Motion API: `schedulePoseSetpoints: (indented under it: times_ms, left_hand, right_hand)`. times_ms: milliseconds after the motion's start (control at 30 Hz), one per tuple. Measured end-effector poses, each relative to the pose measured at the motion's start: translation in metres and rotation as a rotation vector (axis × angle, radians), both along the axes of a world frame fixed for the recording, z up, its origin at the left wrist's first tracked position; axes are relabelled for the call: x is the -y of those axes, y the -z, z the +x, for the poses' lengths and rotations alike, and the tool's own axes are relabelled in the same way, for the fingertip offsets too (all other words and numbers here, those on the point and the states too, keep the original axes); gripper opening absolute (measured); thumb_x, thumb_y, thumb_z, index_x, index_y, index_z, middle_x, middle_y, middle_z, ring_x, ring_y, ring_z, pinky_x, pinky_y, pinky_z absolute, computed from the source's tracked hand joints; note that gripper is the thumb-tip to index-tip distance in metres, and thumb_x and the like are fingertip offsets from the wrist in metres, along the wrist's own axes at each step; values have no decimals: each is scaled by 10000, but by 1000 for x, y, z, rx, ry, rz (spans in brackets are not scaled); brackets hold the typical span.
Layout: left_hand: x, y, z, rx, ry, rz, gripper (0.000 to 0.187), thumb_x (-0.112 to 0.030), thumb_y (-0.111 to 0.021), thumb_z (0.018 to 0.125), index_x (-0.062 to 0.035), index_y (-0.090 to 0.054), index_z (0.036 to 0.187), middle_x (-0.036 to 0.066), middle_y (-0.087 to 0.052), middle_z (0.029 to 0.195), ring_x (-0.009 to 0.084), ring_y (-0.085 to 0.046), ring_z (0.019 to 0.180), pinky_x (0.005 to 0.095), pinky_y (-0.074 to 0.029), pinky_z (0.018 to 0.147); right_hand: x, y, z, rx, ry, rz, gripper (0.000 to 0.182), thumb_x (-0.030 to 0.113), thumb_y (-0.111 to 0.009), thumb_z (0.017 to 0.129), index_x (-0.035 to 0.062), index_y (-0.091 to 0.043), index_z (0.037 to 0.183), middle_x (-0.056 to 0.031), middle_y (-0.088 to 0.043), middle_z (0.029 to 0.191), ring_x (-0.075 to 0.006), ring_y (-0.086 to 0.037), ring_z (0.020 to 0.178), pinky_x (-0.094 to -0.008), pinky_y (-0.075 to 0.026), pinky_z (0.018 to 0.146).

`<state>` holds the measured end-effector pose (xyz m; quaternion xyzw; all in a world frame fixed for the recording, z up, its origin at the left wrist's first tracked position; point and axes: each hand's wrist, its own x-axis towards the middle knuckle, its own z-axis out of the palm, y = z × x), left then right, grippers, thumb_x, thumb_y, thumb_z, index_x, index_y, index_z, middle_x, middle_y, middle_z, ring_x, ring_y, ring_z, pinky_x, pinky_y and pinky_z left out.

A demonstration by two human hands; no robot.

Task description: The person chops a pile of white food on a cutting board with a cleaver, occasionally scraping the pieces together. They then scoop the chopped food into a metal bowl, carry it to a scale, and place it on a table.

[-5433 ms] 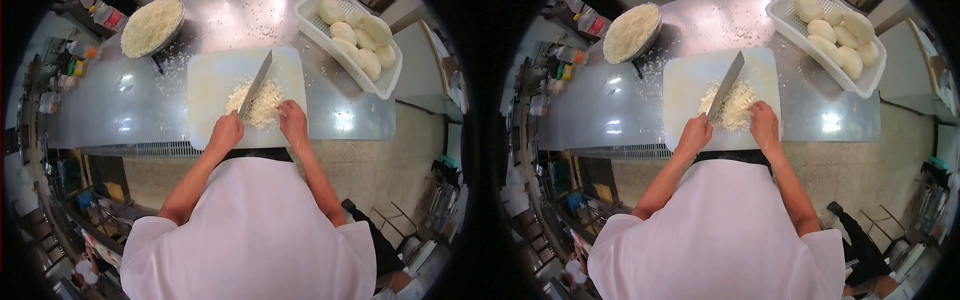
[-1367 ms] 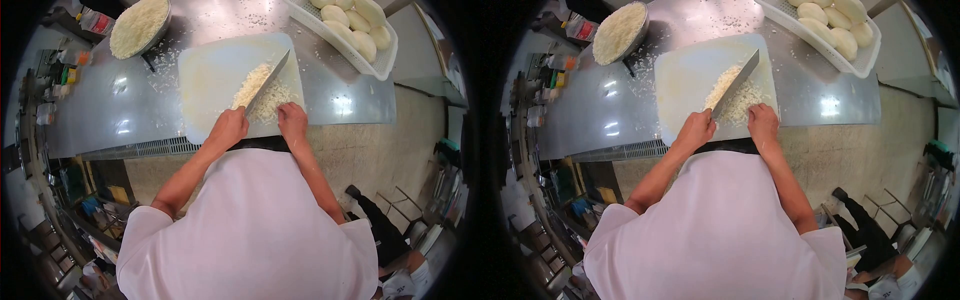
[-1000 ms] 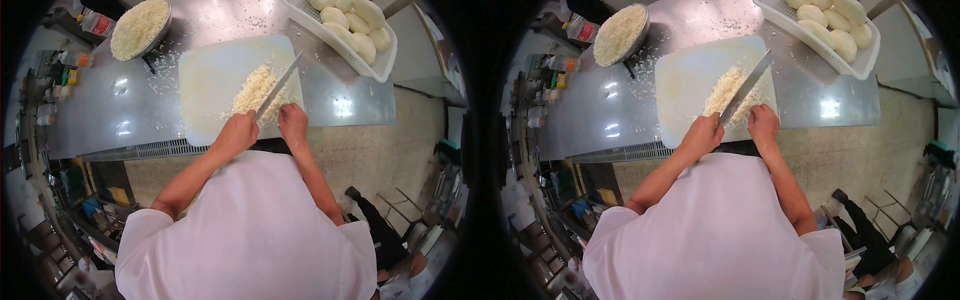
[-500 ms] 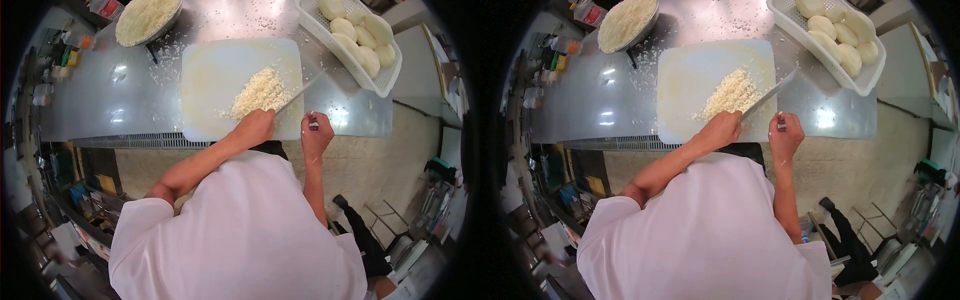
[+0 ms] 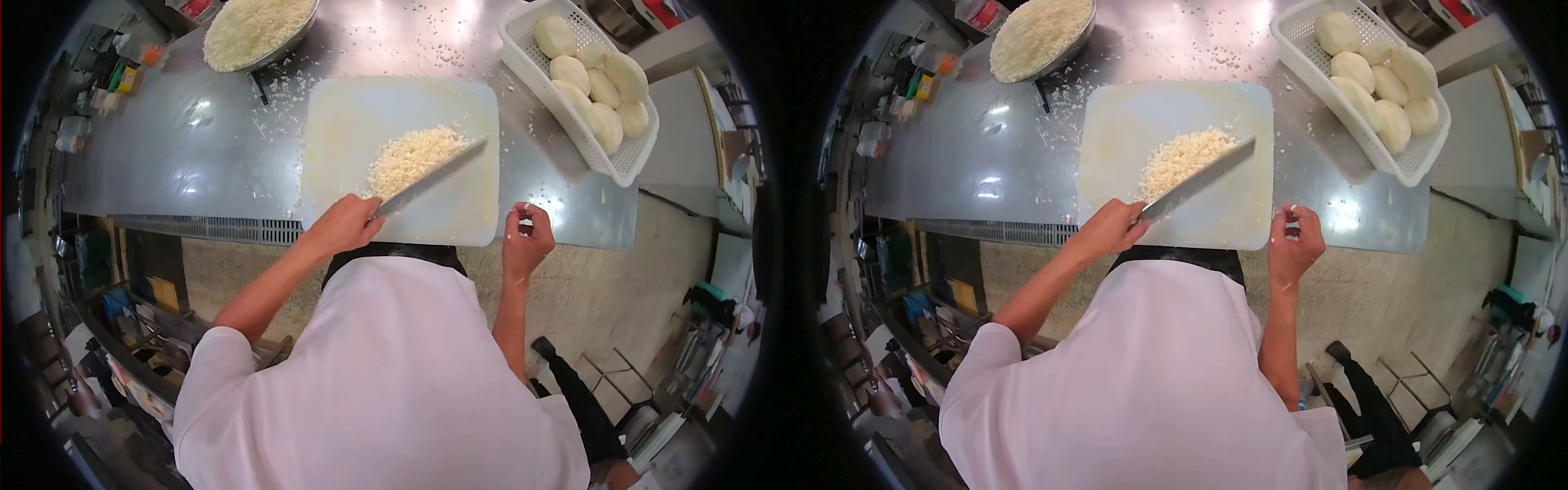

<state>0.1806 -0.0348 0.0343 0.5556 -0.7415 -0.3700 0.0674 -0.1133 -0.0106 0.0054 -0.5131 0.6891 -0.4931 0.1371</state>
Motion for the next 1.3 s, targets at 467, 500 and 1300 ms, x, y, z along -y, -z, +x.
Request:
schedulePoseSetpoints:
  times_ms: [467,500,1300]
  left_hand:
    - [53,-13,31,206,124,-363,167,-200,-633,829,-49,-624,758,162,-602,649,362,-597,648,455,-458,588]
    - [47,-11,30,140,83,-380,171,-181,-619,840,-41,-618,743,163,-592,619,372,-594,631,461,-458,586]
    - [57,-3,85,267,-249,-420,133,-130,-578,817,-15,-593,752,213,-593,648,419,-602,694,489,-483,641]
  right_hand:
    - [24,-14,5,-43,-59,-177,109,-72,-627,765,0,-617,846,-76,-642,841,-128,-615,685,-225,-501,492]
    - [22,-13,4,-46,-56,-177,109,-72,-627,765,0,-617,846,-76,-642,841,-128,-615,685,-225,-501,492]
    - [112,107,71,-381,-179,-77,424,207,-451,959,-37,-463,1305,-216,-464,1344,-376,-332,1316,-463,-234,1101]
